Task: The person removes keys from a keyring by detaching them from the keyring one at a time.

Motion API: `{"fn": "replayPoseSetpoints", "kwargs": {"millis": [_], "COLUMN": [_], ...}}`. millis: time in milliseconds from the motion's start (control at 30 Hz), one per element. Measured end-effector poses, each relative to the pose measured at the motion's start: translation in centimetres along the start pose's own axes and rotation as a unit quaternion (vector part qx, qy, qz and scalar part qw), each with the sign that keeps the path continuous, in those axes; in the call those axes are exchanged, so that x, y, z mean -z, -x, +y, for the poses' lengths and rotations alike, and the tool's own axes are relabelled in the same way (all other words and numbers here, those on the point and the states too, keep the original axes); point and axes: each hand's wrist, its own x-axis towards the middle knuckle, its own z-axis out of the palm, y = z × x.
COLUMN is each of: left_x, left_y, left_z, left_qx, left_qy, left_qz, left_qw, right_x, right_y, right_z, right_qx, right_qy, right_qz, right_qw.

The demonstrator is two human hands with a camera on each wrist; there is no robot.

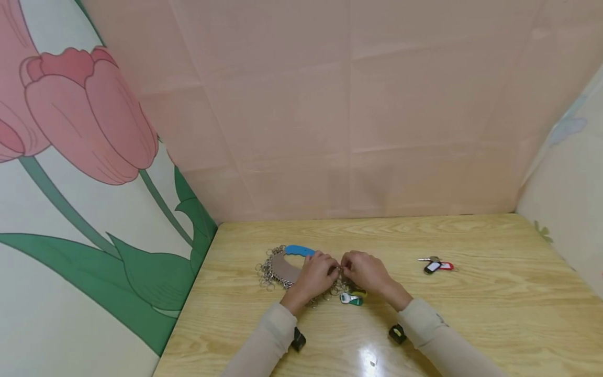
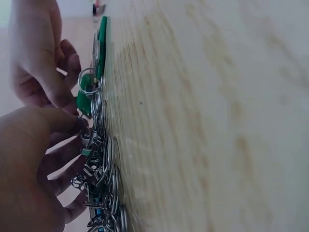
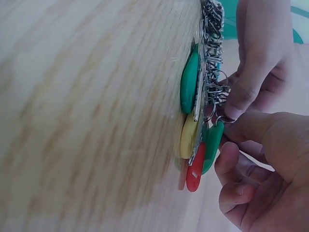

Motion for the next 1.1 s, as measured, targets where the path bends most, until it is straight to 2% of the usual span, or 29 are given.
{"fn": "replayPoseSetpoints", "kwargs": {"millis": [233, 467, 800, 967, 1100], "left_x": [-0.05, -0.01, -0.08, 0.16, 0.17], "left_y": [-0.08, 0.01, 0.14, 0.14, 0.07], "left_z": [-0.18, -0.23, -0.43, -0.42, -0.50], "left_qx": [0.012, 0.013, -0.007, -0.006, 0.001], "left_qy": [0.046, 0.058, 0.005, 0.015, 0.043], "left_qz": [0.006, 0.011, 0.065, 0.058, 0.050], "left_qw": [0.9989, 0.9982, 0.9979, 0.9982, 0.9979], "right_x": [-0.13, -0.47, -0.84, -0.90, -0.88], "right_y": [-0.08, 0.07, 0.21, 0.25, 0.27], "right_z": [-0.06, 0.06, 0.10, 0.11, 0.15], "right_qx": [-0.003, -0.001, -0.022, -0.028, -0.026], "right_qy": [-0.003, 0.004, 0.005, 0.010, 0.010], "right_qz": [0.004, 0.020, 0.038, 0.040, 0.045], "right_qw": [1.000, 1.000, 0.999, 0.999, 0.999]}}
